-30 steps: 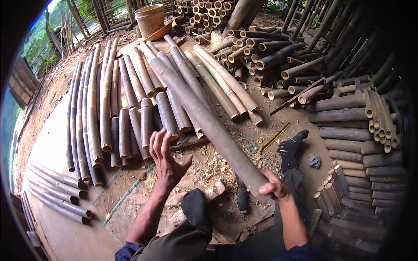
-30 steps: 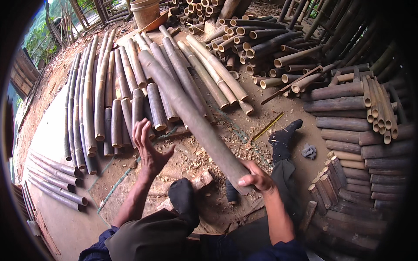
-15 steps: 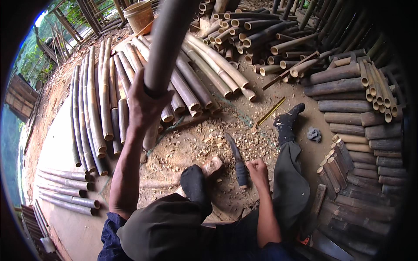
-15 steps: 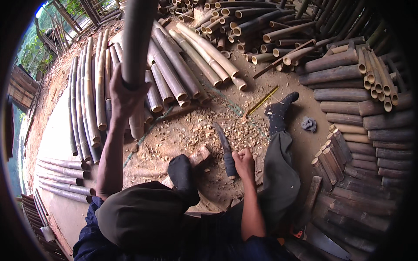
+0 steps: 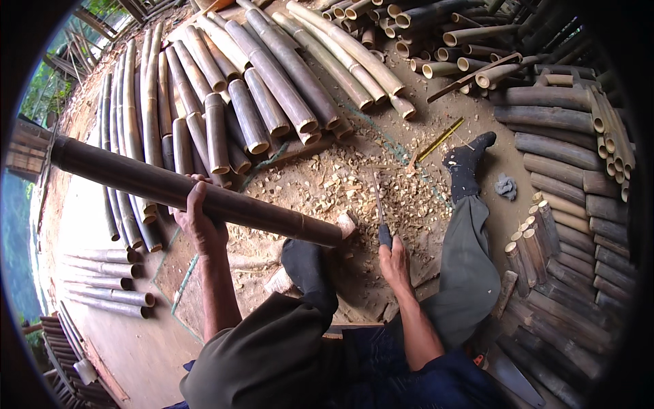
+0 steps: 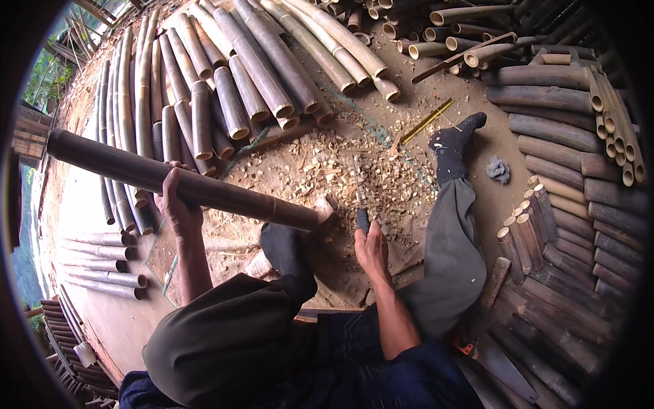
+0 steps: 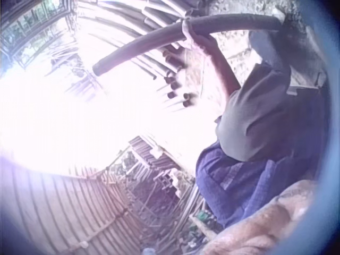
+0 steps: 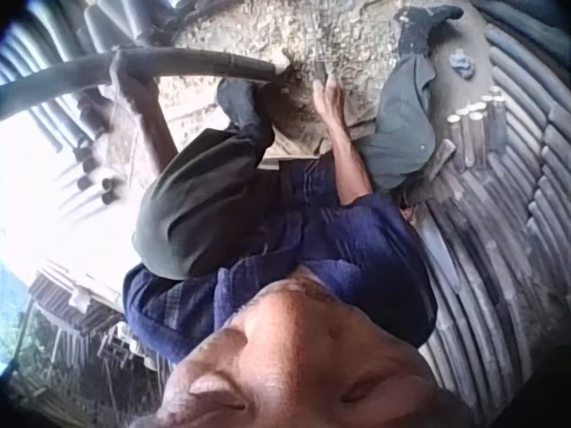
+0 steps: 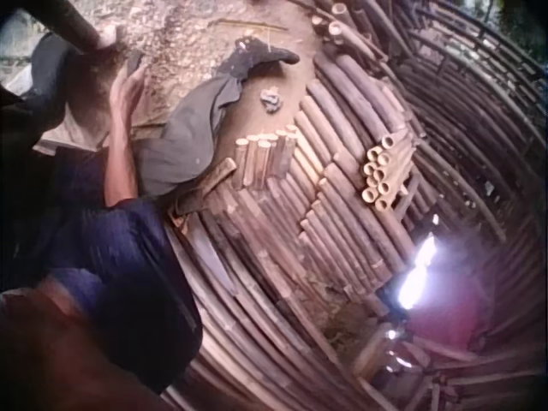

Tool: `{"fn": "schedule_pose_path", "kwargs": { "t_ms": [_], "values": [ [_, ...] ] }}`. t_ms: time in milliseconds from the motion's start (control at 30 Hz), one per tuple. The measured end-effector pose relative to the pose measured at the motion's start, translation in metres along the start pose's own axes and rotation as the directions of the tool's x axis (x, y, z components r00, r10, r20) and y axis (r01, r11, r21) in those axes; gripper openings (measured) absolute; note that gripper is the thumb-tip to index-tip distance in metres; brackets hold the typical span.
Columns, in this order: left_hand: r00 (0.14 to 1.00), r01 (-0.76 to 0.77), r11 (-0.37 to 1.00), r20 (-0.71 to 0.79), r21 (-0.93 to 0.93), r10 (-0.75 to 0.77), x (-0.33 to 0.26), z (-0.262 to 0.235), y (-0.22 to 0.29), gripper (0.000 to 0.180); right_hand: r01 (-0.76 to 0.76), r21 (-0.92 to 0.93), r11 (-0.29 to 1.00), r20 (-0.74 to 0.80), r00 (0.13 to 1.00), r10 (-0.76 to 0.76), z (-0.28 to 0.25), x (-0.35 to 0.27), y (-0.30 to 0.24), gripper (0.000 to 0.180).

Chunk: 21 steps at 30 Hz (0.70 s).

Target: The person sits on the ground in a workshop and uses a knife to shave the outer layer of bamboo poles. They hold the bamboo with their left hand and scrape the surface with the knife in their right hand, creating wood shavings. The person occasionally pauses to move the finished pieces to a nearby stack.

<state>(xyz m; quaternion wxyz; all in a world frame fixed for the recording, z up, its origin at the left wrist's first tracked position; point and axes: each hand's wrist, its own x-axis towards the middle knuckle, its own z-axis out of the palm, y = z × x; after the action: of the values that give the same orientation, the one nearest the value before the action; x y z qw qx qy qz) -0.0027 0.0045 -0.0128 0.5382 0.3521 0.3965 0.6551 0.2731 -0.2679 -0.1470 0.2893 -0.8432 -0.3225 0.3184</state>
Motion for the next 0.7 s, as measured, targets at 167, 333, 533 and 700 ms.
{"fn": "schedule_pose_path", "kwargs": {
  "t_ms": [167, 333, 533, 700],
  "values": [
    [0.967, 0.075, 0.996, -0.239, -0.041, -0.083, 0.011, -0.021, 0.009, 0.042, -0.177, 0.57, 0.802, 0.293, 0.956, 0.003, -0.025, -0.046, -0.07, 0.033],
    [0.927, 0.05, 0.99, -0.375, 0.129, 0.002, 0.009, -0.027, 0.008, 0.041, 0.276, 0.157, 0.948, 0.058, 0.956, -0.287, -0.035, -0.071, -0.124, 0.032],
    [0.948, 0.009, 0.988, -0.314, 0.153, 0.041, 0.016, -0.027, 0.0, 0.041, 0.405, 0.103, 0.909, -0.087, 0.914, -0.397, -0.014, -0.066, -0.108, 0.031],
    [0.958, 0.012, 0.982, -0.283, 0.188, 0.043, 0.014, -0.016, 0.004, 0.041, 0.112, -0.153, 0.982, 0.134, 0.987, -0.091, 0.003, -0.043, -0.082, 0.033]
  ]
}}
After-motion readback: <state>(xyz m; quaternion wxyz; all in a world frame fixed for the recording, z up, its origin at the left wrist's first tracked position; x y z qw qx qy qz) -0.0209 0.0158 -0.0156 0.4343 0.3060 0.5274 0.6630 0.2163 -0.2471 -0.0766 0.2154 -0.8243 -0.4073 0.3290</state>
